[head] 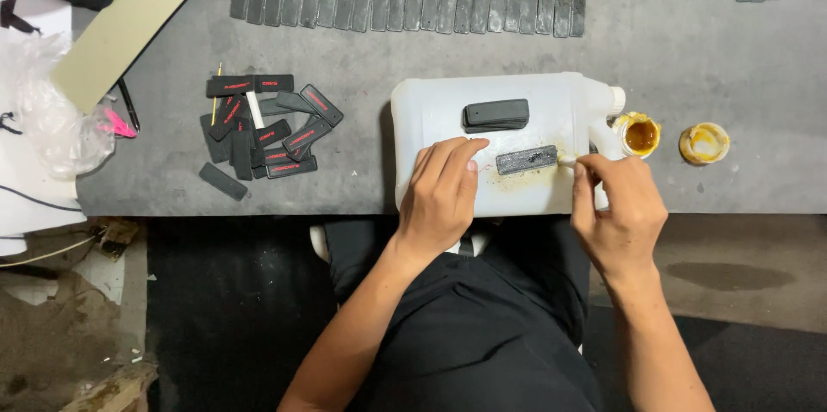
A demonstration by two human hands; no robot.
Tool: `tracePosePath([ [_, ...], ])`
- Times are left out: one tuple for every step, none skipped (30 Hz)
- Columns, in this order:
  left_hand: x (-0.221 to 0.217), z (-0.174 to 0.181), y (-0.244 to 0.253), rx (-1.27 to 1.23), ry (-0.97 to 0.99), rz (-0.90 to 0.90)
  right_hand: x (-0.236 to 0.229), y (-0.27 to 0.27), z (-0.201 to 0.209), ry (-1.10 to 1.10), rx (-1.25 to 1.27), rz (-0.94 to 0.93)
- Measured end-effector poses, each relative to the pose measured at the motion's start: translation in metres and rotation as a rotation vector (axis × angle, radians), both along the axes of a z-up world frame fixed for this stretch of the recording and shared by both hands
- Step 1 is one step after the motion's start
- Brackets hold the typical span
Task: Applying glue to small leather pieces and arranging them in a grid pattern on a table.
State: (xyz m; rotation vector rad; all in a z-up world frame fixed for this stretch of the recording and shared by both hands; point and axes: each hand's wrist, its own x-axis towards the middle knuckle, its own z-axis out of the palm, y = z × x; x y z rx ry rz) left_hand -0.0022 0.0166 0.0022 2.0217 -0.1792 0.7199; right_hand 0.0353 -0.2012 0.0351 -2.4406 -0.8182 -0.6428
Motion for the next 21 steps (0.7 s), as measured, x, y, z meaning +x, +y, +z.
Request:
tracePosePath([
  [0.001, 0.000, -0.001, 0.004, -0.002, -0.004, -0.001, -0.001, -0.001, -0.013, 0.004, -0.011],
  [0.001, 0.000, -0.001, 0.003, -0.004, -0.009, -0.004, 0.004, -0.001, -0.014, 0.003, -0.016],
  [0.002, 0.001, -0.001, 0.016, -0.004, -0.015, -0.007, 0.009, -0.002, -0.011, 0.029, -0.013],
  [0.002, 0.001, 0.000, 0.029, -0.005, -0.022, -0.010, 0.014, -0.002, -0.008, 0.055, -0.009],
  [0.002, -0.003, -0.001, 0.031, -0.006, -0.019, -0.015, 0.018, -0.004, -0.009, 0.058, -0.007],
  [0.002, -0.006, -0.001, 0.059, -0.007, -0.025, -0.020, 0.022, -0.006, 0.000, 0.087, 0.012],
  [0.001, -0.009, -0.002, 0.087, -0.006, -0.030, -0.025, 0.025, -0.008, 0.010, 0.118, 0.031],
  [-0.001, -0.010, 0.000, 0.091, -0.006, -0.027, -0.028, 0.025, -0.007, 0.010, 0.122, 0.034],
  [-0.003, -0.012, 0.001, 0.122, 0.019, -0.052, -0.030, 0.023, -0.006, 0.048, 0.196, -0.009],
  [-0.004, -0.013, 0.001, 0.154, 0.043, -0.076, -0.032, 0.021, -0.006, 0.085, 0.270, -0.052],
  [-0.005, -0.009, 0.005, 0.156, 0.040, -0.080, -0.032, 0.015, -0.006, 0.082, 0.272, -0.056],
  [-0.007, -0.006, 0.008, 0.206, 0.053, -0.074, -0.032, 0.008, -0.006, 0.103, 0.312, -0.091],
  [-0.008, -0.002, 0.011, 0.257, 0.066, -0.068, -0.033, 0.002, -0.007, 0.125, 0.352, -0.127],
  [-0.008, 0.000, 0.013, 0.260, 0.064, -0.073, -0.033, -0.004, -0.010, 0.123, 0.355, -0.132],
  [-0.009, 0.003, 0.016, 0.317, 0.084, -0.067, -0.034, -0.009, -0.014, 0.153, 0.388, -0.151],
  [-0.009, 0.005, 0.018, 0.374, 0.103, -0.060, -0.035, -0.014, -0.017, 0.182, 0.420, -0.170],
  [-0.009, 0.003, 0.018, 0.379, 0.104, -0.059, -0.035, -0.016, -0.020, 0.183, 0.426, -0.169],
  [-0.008, 0.000, 0.019, 0.389, 0.102, -0.063, -0.036, -0.017, -0.023, 0.211, 0.463, -0.174],
  [-0.007, -0.002, 0.018, 0.399, 0.098, -0.068, -0.037, -0.019, -0.026, 0.237, 0.501, -0.182],
  [-0.007, -0.001, 0.018, 0.405, 0.096, -0.070, -0.038, -0.020, -0.027, 0.235, 0.507, -0.184],
  [-0.006, 0.001, 0.017, 0.387, 0.083, -0.066, -0.040, -0.020, -0.028, 0.301, 0.582, -0.209],
])
